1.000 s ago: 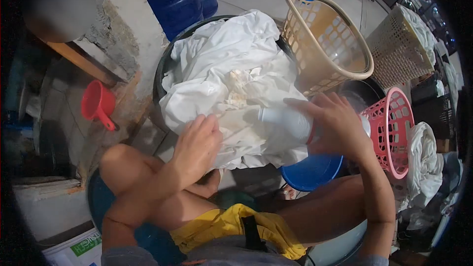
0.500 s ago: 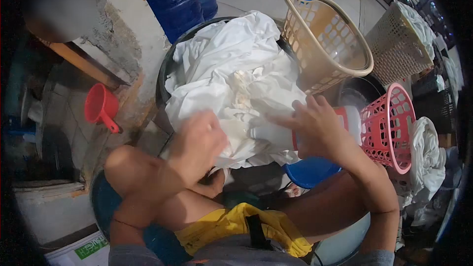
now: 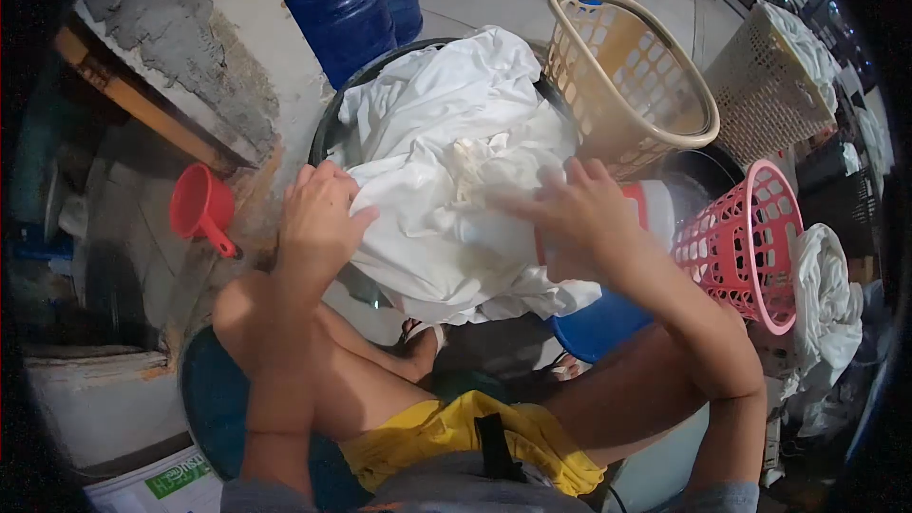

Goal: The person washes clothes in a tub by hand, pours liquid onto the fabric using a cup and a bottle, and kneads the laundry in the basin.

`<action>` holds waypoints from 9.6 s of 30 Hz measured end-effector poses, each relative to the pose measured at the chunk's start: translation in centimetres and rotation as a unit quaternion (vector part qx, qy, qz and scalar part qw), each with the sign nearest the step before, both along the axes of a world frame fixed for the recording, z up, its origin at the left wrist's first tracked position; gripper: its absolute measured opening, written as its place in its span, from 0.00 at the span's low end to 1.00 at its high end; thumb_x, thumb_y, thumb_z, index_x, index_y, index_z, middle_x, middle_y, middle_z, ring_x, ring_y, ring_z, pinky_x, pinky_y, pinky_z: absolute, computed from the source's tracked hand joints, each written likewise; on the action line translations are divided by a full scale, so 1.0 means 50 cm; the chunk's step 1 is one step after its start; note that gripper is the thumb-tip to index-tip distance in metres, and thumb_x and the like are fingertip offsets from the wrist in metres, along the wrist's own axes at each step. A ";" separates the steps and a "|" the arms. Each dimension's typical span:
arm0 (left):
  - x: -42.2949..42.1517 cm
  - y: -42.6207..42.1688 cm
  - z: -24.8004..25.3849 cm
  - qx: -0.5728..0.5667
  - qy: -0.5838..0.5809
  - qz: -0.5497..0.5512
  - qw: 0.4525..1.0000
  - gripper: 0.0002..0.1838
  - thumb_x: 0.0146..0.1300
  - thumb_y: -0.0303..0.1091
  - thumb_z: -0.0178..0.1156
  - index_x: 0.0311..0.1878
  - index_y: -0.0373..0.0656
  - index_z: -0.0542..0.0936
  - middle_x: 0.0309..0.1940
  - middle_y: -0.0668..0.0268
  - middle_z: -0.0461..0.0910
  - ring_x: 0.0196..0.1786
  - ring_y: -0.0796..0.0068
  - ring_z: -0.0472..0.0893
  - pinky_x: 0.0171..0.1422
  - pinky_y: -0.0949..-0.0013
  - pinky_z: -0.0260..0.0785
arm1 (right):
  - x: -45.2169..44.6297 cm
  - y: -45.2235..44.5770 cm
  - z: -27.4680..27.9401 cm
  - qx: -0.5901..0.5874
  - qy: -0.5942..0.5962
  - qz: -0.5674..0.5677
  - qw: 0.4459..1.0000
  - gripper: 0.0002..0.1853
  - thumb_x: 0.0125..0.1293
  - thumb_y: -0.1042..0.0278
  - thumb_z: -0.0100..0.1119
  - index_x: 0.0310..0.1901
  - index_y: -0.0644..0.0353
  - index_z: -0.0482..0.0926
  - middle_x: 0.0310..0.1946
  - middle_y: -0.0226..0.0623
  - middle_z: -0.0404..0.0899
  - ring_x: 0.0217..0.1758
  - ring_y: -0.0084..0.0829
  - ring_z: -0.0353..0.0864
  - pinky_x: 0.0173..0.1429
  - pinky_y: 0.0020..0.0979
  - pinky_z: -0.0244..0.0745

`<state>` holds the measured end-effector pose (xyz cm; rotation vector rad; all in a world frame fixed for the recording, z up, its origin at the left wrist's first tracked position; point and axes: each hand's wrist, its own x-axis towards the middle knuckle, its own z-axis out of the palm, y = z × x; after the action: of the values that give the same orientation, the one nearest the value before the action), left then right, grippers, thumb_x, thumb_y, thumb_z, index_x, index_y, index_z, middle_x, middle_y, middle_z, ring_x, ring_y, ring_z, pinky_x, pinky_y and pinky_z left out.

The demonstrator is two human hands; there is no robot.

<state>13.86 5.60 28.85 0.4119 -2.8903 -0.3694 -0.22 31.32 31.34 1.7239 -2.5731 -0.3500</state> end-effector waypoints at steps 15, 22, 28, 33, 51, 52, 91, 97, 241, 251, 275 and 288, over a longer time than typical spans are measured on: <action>-0.008 -0.004 0.024 0.067 0.055 -0.022 0.996 0.11 0.45 0.30 0.70 0.31 0.38 0.79 0.38 0.57 0.78 0.45 0.56 0.76 0.51 0.61 0.66 | -0.016 0.065 0.005 0.022 0.029 -0.003 0.999 0.45 0.33 0.53 0.74 0.62 0.28 0.71 0.44 0.36 0.75 0.51 0.41 0.74 0.56 0.40 0.67; -0.017 -0.004 0.025 0.099 0.067 -0.047 0.992 0.07 0.48 0.27 0.68 0.28 0.36 0.79 0.39 0.57 0.79 0.45 0.58 0.78 0.51 0.63 0.68 | -0.054 0.050 0.004 -0.015 0.021 -0.042 0.999 0.45 0.32 0.52 0.74 0.62 0.28 0.71 0.43 0.36 0.76 0.48 0.39 0.75 0.53 0.38 0.67; -0.019 -0.004 0.023 0.128 0.090 -0.062 0.986 0.06 0.50 0.28 0.67 0.29 0.36 0.81 0.40 0.57 0.80 0.45 0.59 0.79 0.52 0.64 0.68 | -0.051 0.011 -0.011 -0.048 0.028 -0.026 0.998 0.45 0.34 0.54 0.74 0.62 0.27 0.70 0.46 0.37 0.75 0.51 0.41 0.74 0.55 0.43 0.68; -0.021 0.014 0.042 0.151 0.103 -0.034 0.983 0.05 0.51 0.27 0.66 0.29 0.36 0.82 0.40 0.58 0.81 0.45 0.61 0.80 0.52 0.65 0.68 | -0.057 -0.005 -0.032 -0.036 0.014 -0.061 0.997 0.45 0.35 0.53 0.73 0.63 0.28 0.69 0.46 0.38 0.74 0.51 0.42 0.74 0.56 0.41 0.68; -0.033 0.013 0.044 0.149 0.090 -0.056 0.983 0.05 0.53 0.27 0.65 0.31 0.35 0.81 0.39 0.59 0.80 0.44 0.64 0.79 0.52 0.68 0.67 | -0.093 -0.033 -0.013 -0.088 0.090 -0.046 0.991 0.48 0.33 0.53 0.78 0.63 0.27 0.69 0.45 0.36 0.76 0.52 0.39 0.75 0.55 0.39 0.68; -0.035 0.014 0.043 0.159 0.094 -0.054 0.981 0.05 0.53 0.27 0.65 0.30 0.37 0.81 0.39 0.59 0.79 0.45 0.62 0.78 0.52 0.66 0.67 | -0.089 -0.038 -0.019 -0.074 0.097 -0.037 0.992 0.48 0.33 0.54 0.78 0.63 0.26 0.70 0.45 0.36 0.76 0.51 0.39 0.75 0.55 0.39 0.68; -0.017 0.121 -0.048 0.041 0.046 -0.228 0.972 0.06 0.44 0.27 0.67 0.22 0.41 0.77 0.34 0.60 0.72 0.44 0.57 0.70 0.48 0.61 0.65 | -0.038 0.120 0.050 0.031 -0.058 -0.062 0.996 0.45 0.33 0.55 0.73 0.63 0.26 0.71 0.45 0.38 0.76 0.52 0.43 0.76 0.59 0.41 0.69; -0.040 0.032 -0.008 0.002 0.076 -0.090 0.993 0.05 0.46 0.26 0.67 0.23 0.39 0.79 0.34 0.60 0.73 0.43 0.56 0.71 0.49 0.59 0.64 | -0.065 0.123 0.074 -0.022 -0.046 -0.070 0.996 0.50 0.30 0.57 0.76 0.64 0.26 0.69 0.45 0.40 0.76 0.53 0.44 0.75 0.60 0.41 0.69; -0.163 0.224 -0.142 -0.097 -0.070 -0.436 0.892 0.46 0.46 0.34 0.71 0.71 0.60 0.62 0.71 0.63 0.61 0.70 0.42 0.59 0.69 0.45 0.57 | -0.082 0.522 0.200 -0.575 -0.108 -0.329 0.741 0.53 0.37 0.51 0.71 0.71 0.52 0.61 0.58 0.42 0.74 0.62 0.39 0.72 0.67 0.41 0.63; -0.267 0.216 -0.310 -0.135 0.018 -0.355 0.925 0.31 0.54 0.20 0.52 0.63 0.53 0.72 0.64 0.60 0.69 0.64 0.43 0.66 0.63 0.45 0.61 | -0.010 0.629 0.270 -0.656 0.009 -0.338 0.675 0.41 0.46 0.57 0.71 0.65 0.57 0.68 0.51 0.38 0.78 0.56 0.32 0.75 0.62 0.33 0.66; -0.204 0.149 -0.013 -0.040 -0.246 -0.398 0.883 0.32 0.55 0.38 0.67 0.64 0.48 0.71 0.70 0.46 0.56 0.71 0.47 0.59 0.73 0.56 0.55 | 0.198 0.714 -0.342 -0.670 0.011 -0.575 0.470 0.57 0.38 0.65 0.78 0.72 0.57 0.53 0.63 0.49 0.67 0.66 0.43 0.67 0.69 0.40 0.63; -0.141 0.037 0.031 -0.074 -0.213 -0.322 0.919 0.39 0.48 0.43 0.72 0.65 0.50 0.70 0.69 0.44 0.57 0.70 0.45 0.61 0.71 0.54 0.57 | 0.336 0.631 -0.425 -0.640 -0.050 -0.580 0.502 0.39 0.56 0.67 0.66 0.69 0.61 0.59 0.54 0.43 0.72 0.53 0.32 0.72 0.57 0.33 0.69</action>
<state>6.80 7.47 30.38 -0.5814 -3.3837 -0.1573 16.57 62.85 10.11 -0.5532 -2.1948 1.3383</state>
